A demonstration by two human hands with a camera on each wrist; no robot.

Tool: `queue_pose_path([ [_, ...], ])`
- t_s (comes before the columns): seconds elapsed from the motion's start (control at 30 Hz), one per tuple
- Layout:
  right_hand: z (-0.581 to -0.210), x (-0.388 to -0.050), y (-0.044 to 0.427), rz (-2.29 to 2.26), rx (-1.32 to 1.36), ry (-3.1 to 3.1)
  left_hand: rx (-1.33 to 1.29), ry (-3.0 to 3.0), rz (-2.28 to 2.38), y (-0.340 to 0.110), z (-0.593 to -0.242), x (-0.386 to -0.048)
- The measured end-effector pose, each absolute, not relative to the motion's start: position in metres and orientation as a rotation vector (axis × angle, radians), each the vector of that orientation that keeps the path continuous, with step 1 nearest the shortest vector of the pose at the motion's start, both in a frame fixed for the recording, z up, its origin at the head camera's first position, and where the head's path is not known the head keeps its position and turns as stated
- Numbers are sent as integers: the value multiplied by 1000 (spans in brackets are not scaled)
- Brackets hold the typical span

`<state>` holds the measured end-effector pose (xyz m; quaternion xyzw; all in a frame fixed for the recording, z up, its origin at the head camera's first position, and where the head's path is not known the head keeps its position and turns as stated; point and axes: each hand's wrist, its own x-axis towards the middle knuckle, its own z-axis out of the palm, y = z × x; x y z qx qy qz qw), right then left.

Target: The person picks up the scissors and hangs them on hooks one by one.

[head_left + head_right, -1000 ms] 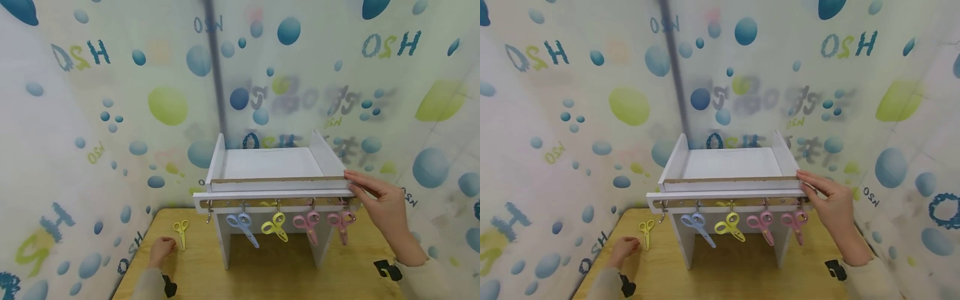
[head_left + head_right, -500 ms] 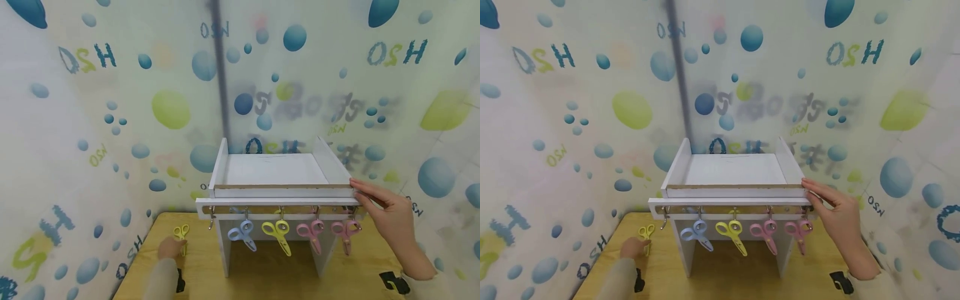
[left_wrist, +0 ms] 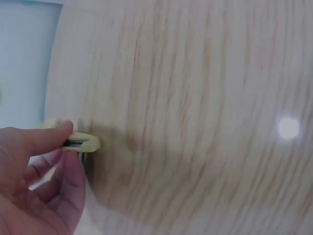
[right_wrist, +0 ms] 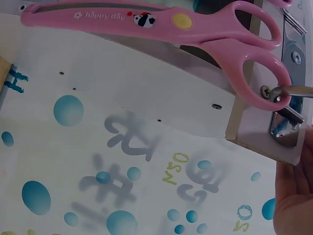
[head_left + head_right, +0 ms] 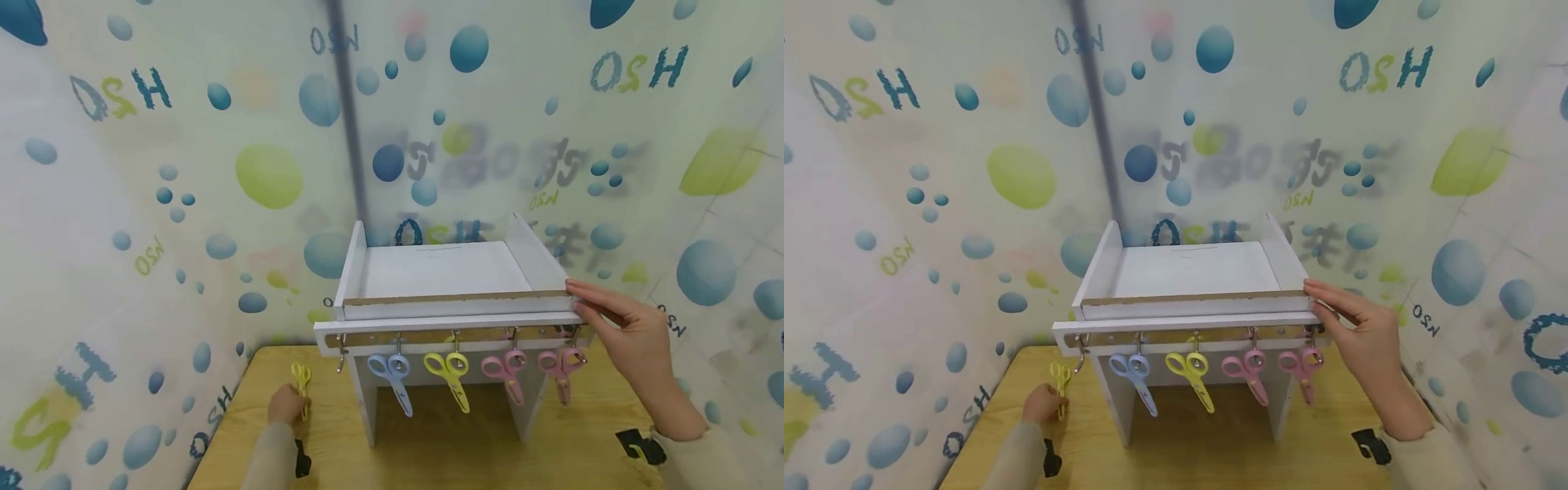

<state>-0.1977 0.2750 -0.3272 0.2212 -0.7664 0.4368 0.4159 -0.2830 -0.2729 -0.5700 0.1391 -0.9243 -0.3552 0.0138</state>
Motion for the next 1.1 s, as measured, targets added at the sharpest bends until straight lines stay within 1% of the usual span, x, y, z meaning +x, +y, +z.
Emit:
queue_pose_path([
  [0.13,-328,-196,274,1114,557,-1925,471,-2705,-1384,-271,-570,-275],
  [0.23,-329,-193,274,1123,555,-1921,495,-2511,-1669,-268,-562,-270],
  [0.37,-329,-190,275,1135,531,-1939,505,-2289,-1946,-268,-539,-262],
  [0.53,-328,-189,276,1123,504,-1956,474,-2085,-2144,-263,-500,-241],
  [0.77,-331,-190,278,1111,521,-1930,443,-2010,-2175,-246,-459,-208],
  [0.97,-329,-195,275,1118,522,-1934,288,-1992,-2136,-229,-423,-180],
  [1.1,-328,-196,274,1133,519,-1927,255,-2047,-2068,-216,-406,-164],
])
